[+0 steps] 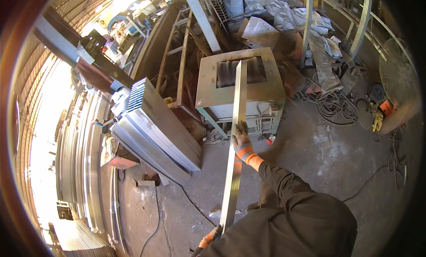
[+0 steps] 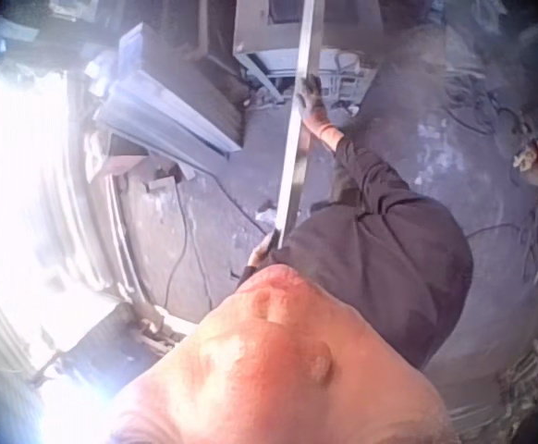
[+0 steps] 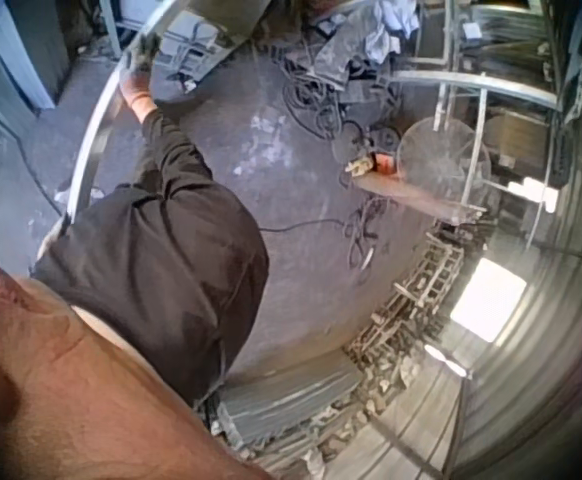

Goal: The person repeatedly feeds long metal bars through a belt sander, flipping them to smooth multiple edges. The person stacks the finished bars with others nearby.

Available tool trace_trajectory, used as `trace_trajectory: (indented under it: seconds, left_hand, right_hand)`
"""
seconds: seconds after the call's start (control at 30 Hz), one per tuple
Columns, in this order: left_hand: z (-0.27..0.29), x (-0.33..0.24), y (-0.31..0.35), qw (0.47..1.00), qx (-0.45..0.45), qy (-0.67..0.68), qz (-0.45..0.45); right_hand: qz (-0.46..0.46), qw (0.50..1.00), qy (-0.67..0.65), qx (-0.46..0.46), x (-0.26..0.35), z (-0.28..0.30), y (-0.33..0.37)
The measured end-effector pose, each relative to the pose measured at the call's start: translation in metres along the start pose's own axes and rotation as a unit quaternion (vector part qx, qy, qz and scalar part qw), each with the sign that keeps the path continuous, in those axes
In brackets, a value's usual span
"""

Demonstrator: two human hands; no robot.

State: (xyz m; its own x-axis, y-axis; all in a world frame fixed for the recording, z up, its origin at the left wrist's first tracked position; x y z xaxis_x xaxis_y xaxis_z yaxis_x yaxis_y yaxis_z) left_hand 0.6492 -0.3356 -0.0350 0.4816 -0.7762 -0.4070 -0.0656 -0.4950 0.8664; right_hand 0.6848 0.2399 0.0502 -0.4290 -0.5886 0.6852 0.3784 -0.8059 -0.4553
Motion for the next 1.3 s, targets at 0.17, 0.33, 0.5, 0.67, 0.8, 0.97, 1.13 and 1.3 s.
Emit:
trace_trajectory:
  seconds: [0.17,0.33,0.5,0.67,0.8,0.97,1.13,1.3]
  left_hand:
    - [-0.049,-0.181,-0.041,0.968,-0.144,-0.169,-0.118]
    - [-0.145,-0.419,-0.182,0.764,-0.247,-0.524,-0.284]
    - [-0.2,-0.623,-0.306,0.746,-0.302,-0.494,-0.329]
    - [-0.221,-0.686,-0.357,0.871,-0.292,-0.335,-0.209]
    - [-0.22,-0.636,-0.338,0.817,-0.286,-0.422,-0.271]
    - [-0.194,-0.499,-0.28,0.864,-0.272,-0.36,-0.223]
    - [-0.17,-0.354,-0.191,0.874,-0.28,-0.345,-0.198]
    - [-0.132,-0.222,-0.106,0.866,-0.283,-0.38,-0.158]
  right_hand:
    - [0.011,0.968,0.23,0.098,-0.079,-0.022,-0.148]
    - [0.002,0.937,0.299,0.18,-0.172,-0.08,-0.347]
    - [-0.062,0.922,0.336,0.182,-0.298,-0.111,-0.546]
    - [-0.049,0.902,0.389,0.18,-0.354,-0.11,-0.603]
    - [-0.007,0.923,0.355,0.148,-0.32,-0.094,-0.549]
    - [0.029,0.95,0.297,0.092,-0.239,-0.051,-0.433]
    - [-0.019,0.948,0.28,0.15,-0.159,-0.022,-0.288]
    - [-0.003,0.952,0.273,0.141,-0.071,-0.001,-0.148]
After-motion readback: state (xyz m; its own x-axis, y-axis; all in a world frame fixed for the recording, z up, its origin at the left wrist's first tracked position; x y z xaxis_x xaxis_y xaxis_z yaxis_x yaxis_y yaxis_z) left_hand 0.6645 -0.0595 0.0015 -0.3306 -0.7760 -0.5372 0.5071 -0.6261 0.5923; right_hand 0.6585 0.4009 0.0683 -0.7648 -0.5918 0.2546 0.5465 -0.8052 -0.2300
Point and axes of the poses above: each hand's wrist, its own y-axis away from the middle knuckle, its own z-axis out of the back of the hand, x = y × z, the point moved 6 cm from there along -y, towards the middle knuckle, and after that the axes turned 1 degree about x, right-handed, at the moved point
